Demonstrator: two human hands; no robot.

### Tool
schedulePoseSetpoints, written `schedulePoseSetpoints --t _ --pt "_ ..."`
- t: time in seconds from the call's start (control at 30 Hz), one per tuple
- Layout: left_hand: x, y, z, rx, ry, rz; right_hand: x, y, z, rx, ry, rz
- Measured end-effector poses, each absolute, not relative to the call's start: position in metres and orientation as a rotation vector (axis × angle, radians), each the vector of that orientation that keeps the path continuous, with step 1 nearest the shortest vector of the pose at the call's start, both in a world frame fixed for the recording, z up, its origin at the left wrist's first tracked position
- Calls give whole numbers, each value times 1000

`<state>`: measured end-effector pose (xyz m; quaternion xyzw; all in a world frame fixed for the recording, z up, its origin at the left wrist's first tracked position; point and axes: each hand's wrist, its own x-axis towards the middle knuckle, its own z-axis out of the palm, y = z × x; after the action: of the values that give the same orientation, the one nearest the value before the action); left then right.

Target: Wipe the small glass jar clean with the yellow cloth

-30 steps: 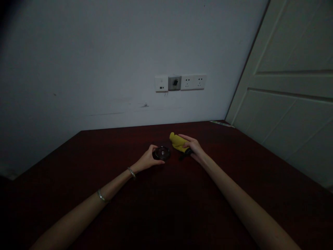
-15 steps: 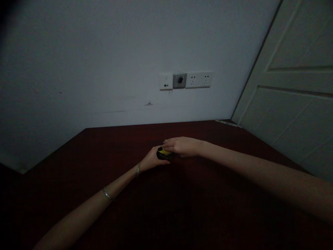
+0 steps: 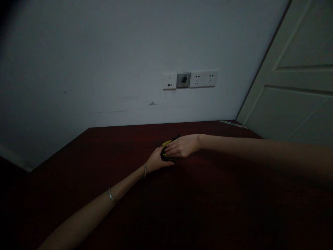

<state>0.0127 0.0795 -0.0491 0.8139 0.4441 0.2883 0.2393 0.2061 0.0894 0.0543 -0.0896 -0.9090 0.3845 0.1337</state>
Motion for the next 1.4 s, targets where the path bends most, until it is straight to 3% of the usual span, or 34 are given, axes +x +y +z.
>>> schedulePoseSetpoints --t 0.53,1.1,1.4 --pt "13 82 -49 2199 1141 835 194 107 45 -273 -2739 1132" --pt "17 81 -51 2288 1208 793 196 123 -4 -510 -2867 708" --pt "18 82 -55 2292 1225 793 187 123 -11 -842 -3008 488"
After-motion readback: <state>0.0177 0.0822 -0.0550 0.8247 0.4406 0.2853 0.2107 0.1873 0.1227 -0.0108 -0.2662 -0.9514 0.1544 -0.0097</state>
